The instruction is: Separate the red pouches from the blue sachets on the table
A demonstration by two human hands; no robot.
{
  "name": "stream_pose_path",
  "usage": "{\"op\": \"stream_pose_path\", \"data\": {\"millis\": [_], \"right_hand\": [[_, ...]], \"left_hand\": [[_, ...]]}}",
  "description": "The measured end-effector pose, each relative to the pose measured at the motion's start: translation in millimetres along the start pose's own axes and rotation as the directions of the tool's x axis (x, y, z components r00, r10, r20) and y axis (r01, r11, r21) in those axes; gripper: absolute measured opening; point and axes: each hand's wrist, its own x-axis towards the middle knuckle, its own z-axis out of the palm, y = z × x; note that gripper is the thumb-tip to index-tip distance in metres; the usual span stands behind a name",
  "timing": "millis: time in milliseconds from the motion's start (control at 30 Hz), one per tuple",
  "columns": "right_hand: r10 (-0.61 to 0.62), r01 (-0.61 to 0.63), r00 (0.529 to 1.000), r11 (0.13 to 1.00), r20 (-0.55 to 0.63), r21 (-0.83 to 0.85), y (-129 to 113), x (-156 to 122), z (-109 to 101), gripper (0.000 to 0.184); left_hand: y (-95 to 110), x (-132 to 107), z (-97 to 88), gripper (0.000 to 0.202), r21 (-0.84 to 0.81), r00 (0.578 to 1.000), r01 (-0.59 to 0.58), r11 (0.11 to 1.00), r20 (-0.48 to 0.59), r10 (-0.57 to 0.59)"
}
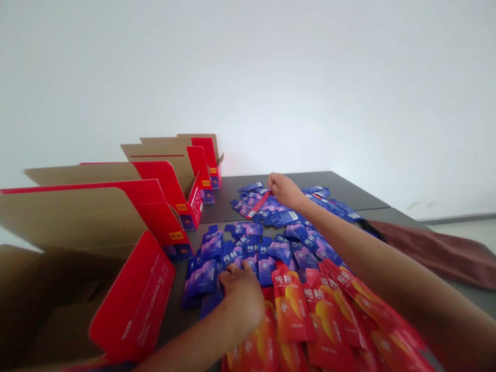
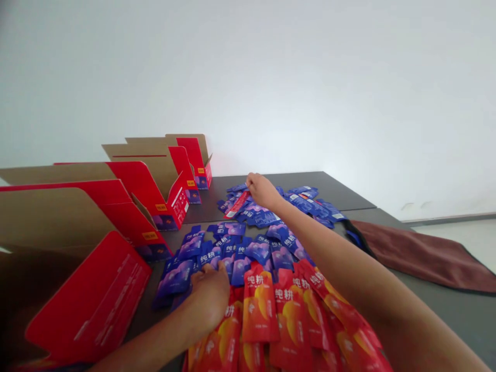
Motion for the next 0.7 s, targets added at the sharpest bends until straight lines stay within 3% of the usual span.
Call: {"op": "stream_pose_path", "data": {"millis": [33, 133, 233, 333, 533, 700], "right_hand": [[-0.009, 0.009, 1.000, 1.000, 0.002, 0.028, 2.4, -15.6, -9.7, 0.020], [-0.013, 0.012, 1.000, 0.990, 0.004, 0.142, 8.2, -65.2, -32.1, 0.020], [-0.019, -0.008, 0.998, 0.909, 0.059, 0.418, 14.0, -110.5, -42.9, 0.013], [-0.018, -0.058, 0.992, 0.813, 0.125, 0.580, 22.9, -143.9, -44.2, 0.007], [-0.048, -0.141, 0.977, 0.588, 0.209, 0.796, 35.8, -178.0, -39.4, 0.006], [0.011, -0.231, 0.965, 0.515, 0.263, 0.826, 23.8, -182.2, -32.6, 0.010]], "left_hand": [[-0.2, -0.2, -0.6, 0.075, 0.047, 0.999, 0.051, 0.998, 0.010, -0.052], [-0.9, -1.1, -1.1, 0.073, 0.091, 0.998, 0.059, 0.994, 0.019, -0.061], [-2.4, -0.8, 1.2, 0.062, 0.113, 0.998, 0.065, 0.991, 0.003, -0.065], [-4.1, 1.2, 5.1, 0.060, 0.131, 0.996, 0.079, 0.988, -0.042, -0.074], [-4.0, 3.1, 3.7, 0.055, 0.183, 0.995, 0.095, 0.979, -0.009, -0.095], [0.4, -0.4, -2.6, 0.057, 0.210, 0.993, 0.112, 0.971, 0.011, -0.116]]}}
